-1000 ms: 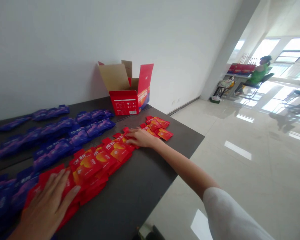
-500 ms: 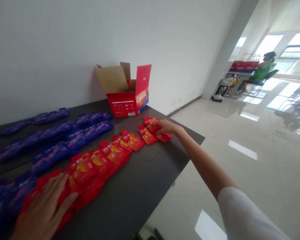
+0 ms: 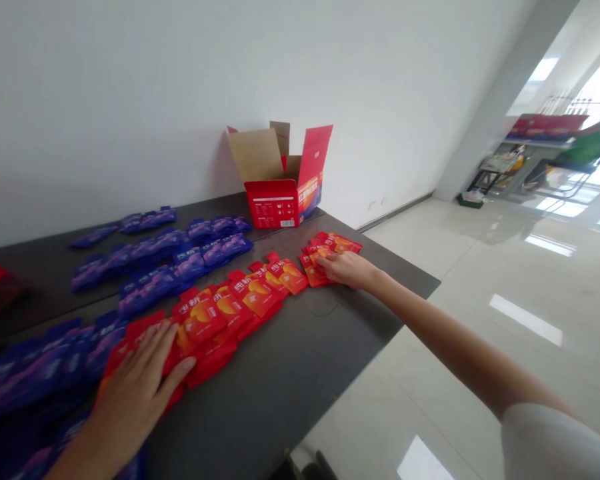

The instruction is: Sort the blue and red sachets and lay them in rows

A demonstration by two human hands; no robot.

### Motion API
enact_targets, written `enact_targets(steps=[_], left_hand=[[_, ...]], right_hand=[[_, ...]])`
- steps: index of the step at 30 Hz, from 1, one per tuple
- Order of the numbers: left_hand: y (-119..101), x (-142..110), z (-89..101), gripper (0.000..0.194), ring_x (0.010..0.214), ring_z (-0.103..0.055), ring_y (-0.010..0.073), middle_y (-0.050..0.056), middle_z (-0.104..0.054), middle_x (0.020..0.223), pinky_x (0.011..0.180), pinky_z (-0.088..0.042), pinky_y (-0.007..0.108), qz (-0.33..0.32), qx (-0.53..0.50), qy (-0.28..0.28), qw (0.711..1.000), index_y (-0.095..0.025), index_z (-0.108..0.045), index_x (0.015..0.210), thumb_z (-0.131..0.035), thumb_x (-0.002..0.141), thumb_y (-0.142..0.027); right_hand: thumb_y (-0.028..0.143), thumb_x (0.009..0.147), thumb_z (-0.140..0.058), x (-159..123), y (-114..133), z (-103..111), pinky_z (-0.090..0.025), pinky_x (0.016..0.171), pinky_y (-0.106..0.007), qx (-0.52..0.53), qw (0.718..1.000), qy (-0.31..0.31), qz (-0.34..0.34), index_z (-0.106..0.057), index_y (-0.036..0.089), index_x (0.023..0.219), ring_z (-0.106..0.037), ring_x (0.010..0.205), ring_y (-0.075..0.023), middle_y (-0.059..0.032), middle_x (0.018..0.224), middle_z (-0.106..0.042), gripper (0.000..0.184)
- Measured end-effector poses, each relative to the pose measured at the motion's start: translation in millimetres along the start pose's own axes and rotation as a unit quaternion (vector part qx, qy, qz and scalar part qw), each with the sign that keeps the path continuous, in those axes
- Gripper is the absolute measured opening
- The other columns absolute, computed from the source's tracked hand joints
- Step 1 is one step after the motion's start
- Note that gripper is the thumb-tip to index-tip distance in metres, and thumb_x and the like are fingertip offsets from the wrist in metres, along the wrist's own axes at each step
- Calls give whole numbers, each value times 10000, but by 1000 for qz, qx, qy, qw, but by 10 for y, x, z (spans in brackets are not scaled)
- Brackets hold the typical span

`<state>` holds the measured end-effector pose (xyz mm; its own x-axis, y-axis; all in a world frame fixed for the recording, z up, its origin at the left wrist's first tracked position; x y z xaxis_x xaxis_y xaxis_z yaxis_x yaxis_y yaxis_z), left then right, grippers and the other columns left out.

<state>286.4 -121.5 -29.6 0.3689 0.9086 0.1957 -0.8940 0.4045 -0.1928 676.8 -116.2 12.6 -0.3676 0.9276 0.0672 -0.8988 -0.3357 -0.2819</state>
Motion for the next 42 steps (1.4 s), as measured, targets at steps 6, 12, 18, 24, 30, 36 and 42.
enact_targets(steps=[6, 12, 18, 24, 30, 36, 42], left_hand=[[-32, -6, 6, 735, 1351, -216, 241, 128, -344, 1423, 1106, -232, 471, -11, 3, 15, 1000, -76, -374, 1326, -181, 822, -574], [5, -10, -22, 733, 1354, -213, 248, 132, -346, 1422, 1105, -237, 475, -18, 24, 13, 999, -67, -372, 1326, -179, 821, -561], [64, -47, -79, 683, 1347, -246, 239, 133, -379, 1404, 1090, -277, 463, -51, 38, -7, 998, -77, -407, 1306, -170, 841, -517], [79, -50, -85, 653, 1332, -282, 240, 139, -416, 1378, 1081, -298, 454, -91, 46, -27, 994, -85, -460, 1269, -166, 849, -489], [19, -22, -33, 700, 1342, -255, 244, 123, -371, 1409, 1084, -282, 476, -43, 30, -6, 999, -76, -404, 1309, -174, 834, -536], [41, -20, -35, 745, 1349, -232, 241, 109, -348, 1424, 1093, -256, 472, -16, 7, 6, 1000, -86, -380, 1327, -174, 814, -586], [84, -22, -72, 750, 1331, -284, 239, 122, -407, 1386, 1090, -273, 453, -36, 9, -14, 999, -84, -427, 1297, -169, 813, -595]], right_hand=[[65, 894, -252, -88, 40, 197, -463, 590, -272, -32, 993, -115, 14, -498, 76, 1211, -599, 748, -186, -160, 949, -626, 401], [124, 936, -220, 9, 235, 478, -524, 737, -317, 13, 968, -240, 70, -508, 106, 1205, -598, 947, -217, -162, 1022, -608, 394], [88, 924, -258, 158, 644, 257, -539, 736, -300, -67, 950, -252, 171, -543, 65, 1116, -629, 914, -199, -158, 970, -643, 344], [107, 926, -276, 177, 855, 150, -514, 797, -320, -34, 945, -250, 209, -527, 62, 1136, -601, 1006, -205, -172, 1043, -632, 331], [320, 927, -331, 175, 841, 278, -486, 822, -312, 140, 956, -210, 149, -600, 112, 1050, -610, 959, -196, -165, 1116, -610, 360], [478, 858, -471, 511, 626, 505, -393, 956, -357, 308, 943, -114, 56, -580, 166, 1184, -488, 1192, -262, -151, 1362, -440, 464], [431, 779, -609, 670, 592, 208, -429, 878, -358, 338, 939, -19, 65, -518, 177, 1270, -600, 1018, -261, -138, 1219, -579, 560]])
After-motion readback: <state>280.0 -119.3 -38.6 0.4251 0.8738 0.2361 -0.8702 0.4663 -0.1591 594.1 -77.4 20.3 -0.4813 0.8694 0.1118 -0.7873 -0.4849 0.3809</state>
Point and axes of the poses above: each hand's wrist, its own x-axis towards the middle knuckle, its own z-axis out of the back of the hand, y = z × x, the point moved 4 cm from there along x, towards the middle knuckle
